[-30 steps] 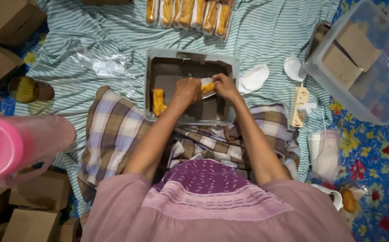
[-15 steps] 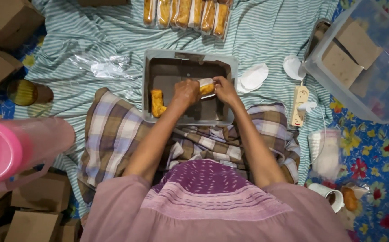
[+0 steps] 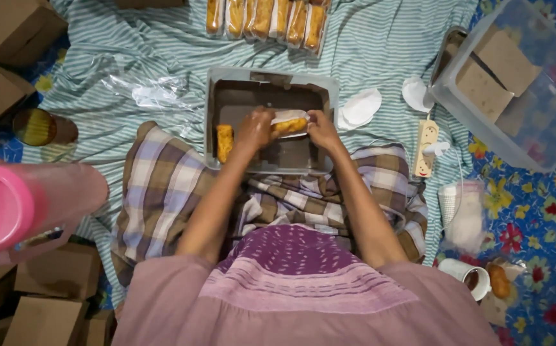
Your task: Manually wrapping individual pastries in clear plastic sleeves and placing them in a container.
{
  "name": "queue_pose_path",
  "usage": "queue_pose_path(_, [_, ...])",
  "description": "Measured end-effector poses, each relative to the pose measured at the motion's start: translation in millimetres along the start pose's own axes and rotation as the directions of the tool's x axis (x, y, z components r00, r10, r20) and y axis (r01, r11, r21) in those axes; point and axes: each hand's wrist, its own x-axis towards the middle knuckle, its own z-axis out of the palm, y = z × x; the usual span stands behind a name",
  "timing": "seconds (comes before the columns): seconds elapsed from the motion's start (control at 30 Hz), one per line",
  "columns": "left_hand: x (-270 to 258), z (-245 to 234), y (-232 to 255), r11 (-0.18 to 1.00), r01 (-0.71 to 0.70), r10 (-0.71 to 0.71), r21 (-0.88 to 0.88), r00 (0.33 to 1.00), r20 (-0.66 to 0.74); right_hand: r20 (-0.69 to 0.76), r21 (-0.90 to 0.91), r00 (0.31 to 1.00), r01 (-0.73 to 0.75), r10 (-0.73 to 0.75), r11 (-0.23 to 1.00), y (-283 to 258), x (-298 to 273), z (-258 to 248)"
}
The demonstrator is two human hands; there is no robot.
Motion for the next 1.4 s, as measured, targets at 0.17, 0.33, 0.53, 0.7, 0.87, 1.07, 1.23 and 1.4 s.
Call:
queue_pose_path(0.17, [-22.7,1.7,-9.5,0.994,-0.012,0.002,-0.112,0.996,-0.089,-0.028,0.228,0.994,-0.099,0.108,0.969,22.3,4.7,12.2])
queue_pose_path(0.33, [-20.7,11.1,-14.6,0.986,0.027,-0.038,-0.164,0.997,-0.066,-0.03,0.236,0.992,-0.11,0.12,0.965,-11.5,-19.8,3.1])
queue_pose_path(0.53, [-21.8,4.7,-8.2,0.992,0.042,-0.048,-0.12,0.998,-0.049,-0.008,0.381,0.99,-0.125,0.139,0.916,-14.7,-20.1,7.4])
queue_pose_path(0.7, [-10.7,24.4,-13.9,0.999,0.046,-0.045,0.003,0.998,-0.04,-0.044,0.357,0.99,-0.111,0.135,0.927,9.1,-5.1,18.6])
queue_pose_path(0.87, [-11.2,21.6,-13.9,1.0,0.006,-0.006,0.005,0.998,-0.068,-0.063,0.207,0.992,-0.097,0.112,0.974,28.5,12.0,24.3])
queue_pose_path(1.07, [-10.2,22.6,-10.0,1.0,0.008,-0.007,0.022,0.998,-0.058,-0.05,0.161,0.996,-0.063,0.072,0.985,25.0,5.0,20.6])
queue_pose_path(1.23, [-13.1,17.2,-4.9,0.999,0.031,-0.032,-0.021,0.998,-0.061,-0.035,0.205,0.998,-0.037,0.045,0.978,25.7,8.0,22.7])
queue_pose_path(1.4, [-25.4,16.6,-9.5,0.999,0.041,-0.044,-0.031,0.993,-0.11,-0.024,0.218,1.0,-0.005,0.011,0.976,19.5,-1.9,16.2])
